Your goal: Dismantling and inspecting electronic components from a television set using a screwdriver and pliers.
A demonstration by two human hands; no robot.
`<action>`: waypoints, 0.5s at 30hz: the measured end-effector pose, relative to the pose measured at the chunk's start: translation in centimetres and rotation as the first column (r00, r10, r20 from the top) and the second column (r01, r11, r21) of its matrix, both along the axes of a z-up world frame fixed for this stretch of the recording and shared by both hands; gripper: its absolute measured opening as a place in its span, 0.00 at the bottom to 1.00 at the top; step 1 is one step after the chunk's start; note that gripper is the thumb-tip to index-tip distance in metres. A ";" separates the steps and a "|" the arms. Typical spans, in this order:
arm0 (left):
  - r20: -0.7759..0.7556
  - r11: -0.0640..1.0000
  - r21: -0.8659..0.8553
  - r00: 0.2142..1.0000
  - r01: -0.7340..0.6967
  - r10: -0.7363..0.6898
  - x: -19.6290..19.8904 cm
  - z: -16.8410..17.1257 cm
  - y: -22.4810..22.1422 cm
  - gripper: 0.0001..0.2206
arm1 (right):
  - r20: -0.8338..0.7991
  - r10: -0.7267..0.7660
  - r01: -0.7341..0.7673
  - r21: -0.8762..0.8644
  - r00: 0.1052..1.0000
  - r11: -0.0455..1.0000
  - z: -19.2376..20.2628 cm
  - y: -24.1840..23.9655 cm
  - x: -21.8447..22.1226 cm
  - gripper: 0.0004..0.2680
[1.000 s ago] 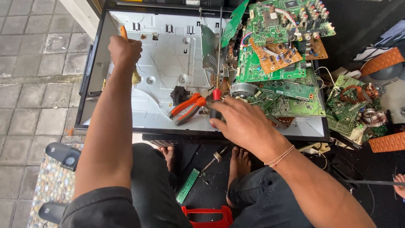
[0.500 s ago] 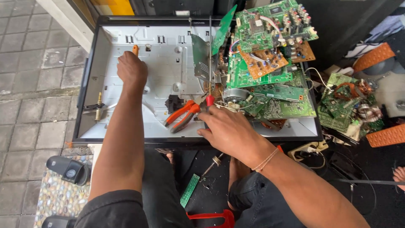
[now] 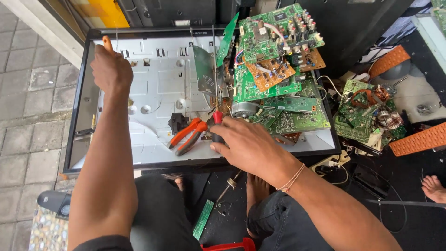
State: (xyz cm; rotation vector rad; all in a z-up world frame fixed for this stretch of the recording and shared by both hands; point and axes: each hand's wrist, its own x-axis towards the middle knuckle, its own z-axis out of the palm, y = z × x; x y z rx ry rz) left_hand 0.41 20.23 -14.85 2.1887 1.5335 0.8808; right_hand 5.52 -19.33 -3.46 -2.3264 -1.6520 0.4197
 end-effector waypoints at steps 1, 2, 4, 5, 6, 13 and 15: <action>0.080 0.995 0.086 0.995 0.053 -0.060 0.1 1.5 -1.1 0.05 | -0.013 0.001 0.000 0.059 1.000 0.998 -0.1 0.0 0.2 0.13; 0.154 0.980 0.175 0.980 0.099 -0.127 0.0 2.9 -2.2 0.05 | -0.026 0.003 0.000 0.117 1.000 0.993 -0.2 0.0 0.4 0.12; 0.234 0.940 0.248 0.927 0.234 -0.293 0.9 5.7 -4.7 0.03 | -0.014 0.018 -0.014 0.268 1.000 0.963 0.5 0.5 0.4 0.10; 0.304 0.877 0.328 0.839 0.352 -0.451 1.4 7.0 -6.0 0.02 | 0.005 0.032 -0.031 0.411 0.999 0.911 0.8 0.7 0.5 0.08; 0.302 0.877 0.323 0.839 0.356 -0.452 1.4 8.1 -7.9 0.02 | 0.001 0.029 -0.026 0.408 1.000 0.913 1.1 0.8 0.4 0.08; 0.192 0.519 0.196 0.487 0.832 -0.852 1.5 15.3 -18.0 0.01 | 0.411 -0.347 -0.020 0.669 0.843 0.743 2.8 -0.4 2.5 0.30; 0.224 0.424 0.136 0.389 0.895 -0.894 1.2 16.5 -19.7 0.01 | 0.483 -0.399 0.015 0.622 0.779 0.783 3.7 -0.8 2.8 0.30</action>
